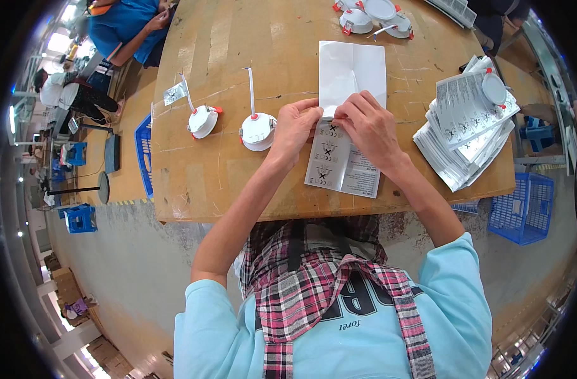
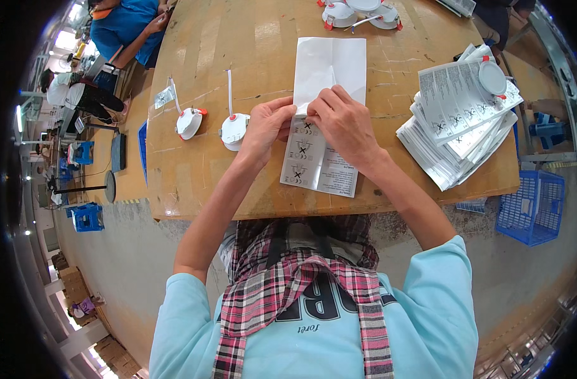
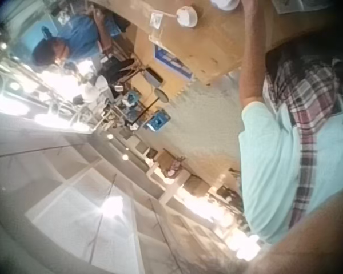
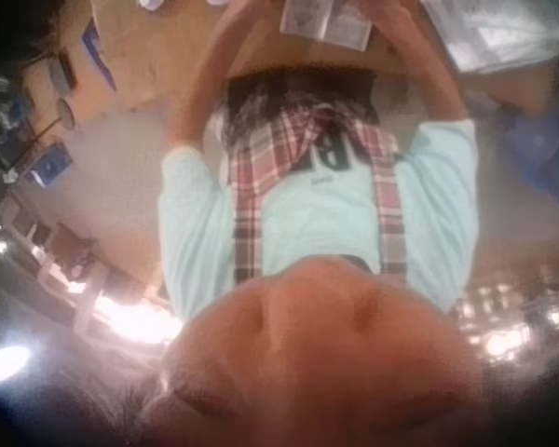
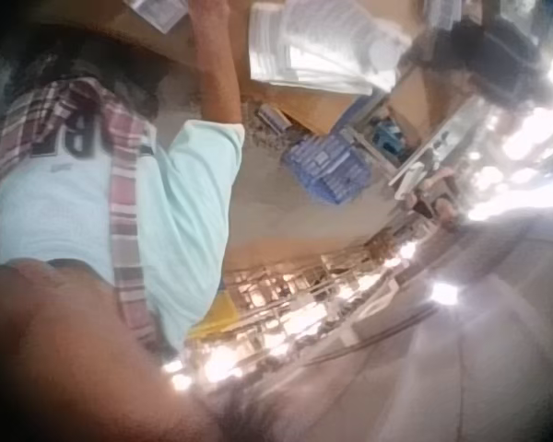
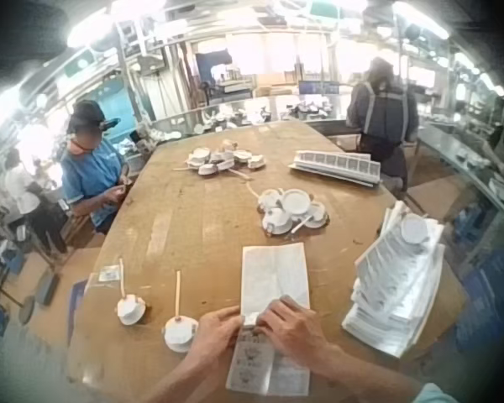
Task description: The recorder is assembling small LED light panels by applying adhesive labels and connecting wires.
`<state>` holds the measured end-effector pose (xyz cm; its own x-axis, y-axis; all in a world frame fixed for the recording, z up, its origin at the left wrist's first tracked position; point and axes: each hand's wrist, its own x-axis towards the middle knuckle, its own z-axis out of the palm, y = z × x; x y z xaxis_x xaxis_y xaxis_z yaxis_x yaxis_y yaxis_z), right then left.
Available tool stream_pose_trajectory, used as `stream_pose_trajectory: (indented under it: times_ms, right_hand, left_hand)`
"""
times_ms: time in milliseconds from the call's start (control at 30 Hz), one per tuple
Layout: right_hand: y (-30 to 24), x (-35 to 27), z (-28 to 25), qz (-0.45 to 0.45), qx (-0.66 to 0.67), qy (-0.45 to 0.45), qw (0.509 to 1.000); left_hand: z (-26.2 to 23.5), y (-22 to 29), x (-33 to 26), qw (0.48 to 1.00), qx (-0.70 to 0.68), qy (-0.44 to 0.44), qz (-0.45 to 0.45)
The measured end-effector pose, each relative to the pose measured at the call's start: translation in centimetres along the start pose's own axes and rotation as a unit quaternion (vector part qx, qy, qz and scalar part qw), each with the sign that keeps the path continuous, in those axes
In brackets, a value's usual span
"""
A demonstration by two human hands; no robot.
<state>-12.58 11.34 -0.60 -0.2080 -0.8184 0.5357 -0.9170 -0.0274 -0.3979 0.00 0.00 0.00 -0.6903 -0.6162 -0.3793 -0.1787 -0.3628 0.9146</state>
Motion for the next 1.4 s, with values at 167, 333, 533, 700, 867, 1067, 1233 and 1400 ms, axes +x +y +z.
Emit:
stream_pose_trajectory:
  times_ms: [167,333,533,700,867,1067,1233,1400]
  right_hand:
    - [-0.1,0.1,0.2,0.008,0.016,0.006,1.000]
    - [0.1,-0.1,0.1,-0.008,0.011,-0.004,1.000]
    - [0.3,-0.1,0.4,-0.040,0.022,0.004,0.999]
    - [0.4,-0.2,0.2,-0.025,0.027,0.006,0.999]
    - [0.5,-0.4,0.5,-0.015,0.006,0.005,1.000]
    - [0.1,-0.3,0.5,-0.011,0.006,0.034,0.999]
    - [0.2,-0.3,0.5,-0.018,-0.002,0.046,0.999]
    - [0.3,-0.4,0.7,-0.023,-0.008,0.051,0.998]
  left_hand:
    - [-0.2,-0.3,0.1,0.999,0.033,-0.003,-0.003]
    - [0.0,0.0,-0.1,0.997,0.070,-0.003,0.018]
    - [-0.3,-0.2,0.1,1.000,0.018,-0.009,0.015]
    - [0.2,-0.6,0.0,0.998,0.048,-0.013,0.030]
    - [0.3,-0.7,0.4,0.996,0.078,-0.015,0.037]
    - [0.3,-0.9,0.5,0.997,0.058,-0.007,0.045]
    - [0.9,-1.5,0.8,0.993,0.077,0.035,0.080]
    - [0.8,-1.3,0.7,0.994,0.068,0.026,0.077]
